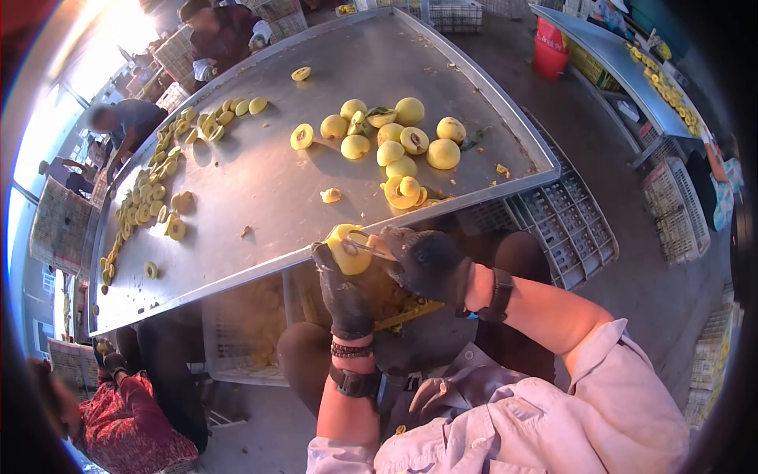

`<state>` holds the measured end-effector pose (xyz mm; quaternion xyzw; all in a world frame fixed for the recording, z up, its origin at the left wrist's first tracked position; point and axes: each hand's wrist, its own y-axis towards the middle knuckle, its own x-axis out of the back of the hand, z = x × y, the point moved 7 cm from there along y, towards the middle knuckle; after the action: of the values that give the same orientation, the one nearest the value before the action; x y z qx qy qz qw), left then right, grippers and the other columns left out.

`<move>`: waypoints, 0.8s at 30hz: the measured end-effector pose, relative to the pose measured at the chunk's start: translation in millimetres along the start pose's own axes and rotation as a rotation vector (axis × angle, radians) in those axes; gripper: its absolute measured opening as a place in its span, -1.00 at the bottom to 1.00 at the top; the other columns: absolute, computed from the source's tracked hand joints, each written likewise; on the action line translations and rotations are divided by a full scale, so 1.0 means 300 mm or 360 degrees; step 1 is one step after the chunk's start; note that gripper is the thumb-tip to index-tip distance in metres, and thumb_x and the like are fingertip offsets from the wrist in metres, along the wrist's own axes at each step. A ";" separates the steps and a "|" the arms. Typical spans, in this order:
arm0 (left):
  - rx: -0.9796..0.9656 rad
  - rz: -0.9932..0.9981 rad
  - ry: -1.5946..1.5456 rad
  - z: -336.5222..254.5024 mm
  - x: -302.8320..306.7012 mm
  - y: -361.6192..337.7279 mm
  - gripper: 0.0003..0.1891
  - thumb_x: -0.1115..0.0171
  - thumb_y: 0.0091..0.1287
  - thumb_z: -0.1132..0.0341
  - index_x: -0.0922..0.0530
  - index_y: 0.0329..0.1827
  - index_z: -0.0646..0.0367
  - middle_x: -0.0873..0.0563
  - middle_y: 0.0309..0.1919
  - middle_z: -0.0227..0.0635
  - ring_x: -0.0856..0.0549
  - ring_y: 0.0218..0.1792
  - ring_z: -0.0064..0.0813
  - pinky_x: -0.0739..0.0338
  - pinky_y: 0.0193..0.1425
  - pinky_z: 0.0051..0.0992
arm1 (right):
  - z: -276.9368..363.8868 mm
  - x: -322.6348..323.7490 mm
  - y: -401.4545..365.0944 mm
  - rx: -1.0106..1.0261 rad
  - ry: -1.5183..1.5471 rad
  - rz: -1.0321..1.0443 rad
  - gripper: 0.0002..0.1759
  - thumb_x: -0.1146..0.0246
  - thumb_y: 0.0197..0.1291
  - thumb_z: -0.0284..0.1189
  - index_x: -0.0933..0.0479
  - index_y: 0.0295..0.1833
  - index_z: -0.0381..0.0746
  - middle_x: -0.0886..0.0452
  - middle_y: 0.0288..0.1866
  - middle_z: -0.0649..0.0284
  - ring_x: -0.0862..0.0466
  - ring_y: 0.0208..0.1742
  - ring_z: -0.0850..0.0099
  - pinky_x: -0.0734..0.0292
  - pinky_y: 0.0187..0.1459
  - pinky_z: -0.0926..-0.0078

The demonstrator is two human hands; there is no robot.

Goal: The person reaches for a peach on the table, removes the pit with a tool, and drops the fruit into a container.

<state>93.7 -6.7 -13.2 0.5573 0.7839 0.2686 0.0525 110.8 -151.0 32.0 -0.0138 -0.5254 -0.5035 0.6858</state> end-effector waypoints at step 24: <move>0.0342 -0.0281 -0.0273 0.070 -0.001 -0.025 -0.58 0.12 0.52 0.18 -0.37 0.21 0.38 -0.55 0.02 -0.09 -0.58 -0.03 -0.35 -0.48 0.05 -0.38 | -0.027 -0.089 -0.013 -0.0386 0.0329 0.0702 -0.56 -0.33 -0.06 -0.41 -0.39 -0.06 -0.36 -0.61 -0.26 -0.08 -0.61 -0.16 -0.05 -0.50 -0.14 0.13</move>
<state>95.5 -1.0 -34.6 0.5095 0.8467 0.1290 0.0828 115.3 -139.2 6.9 -0.1585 -0.3728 -0.3998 0.8222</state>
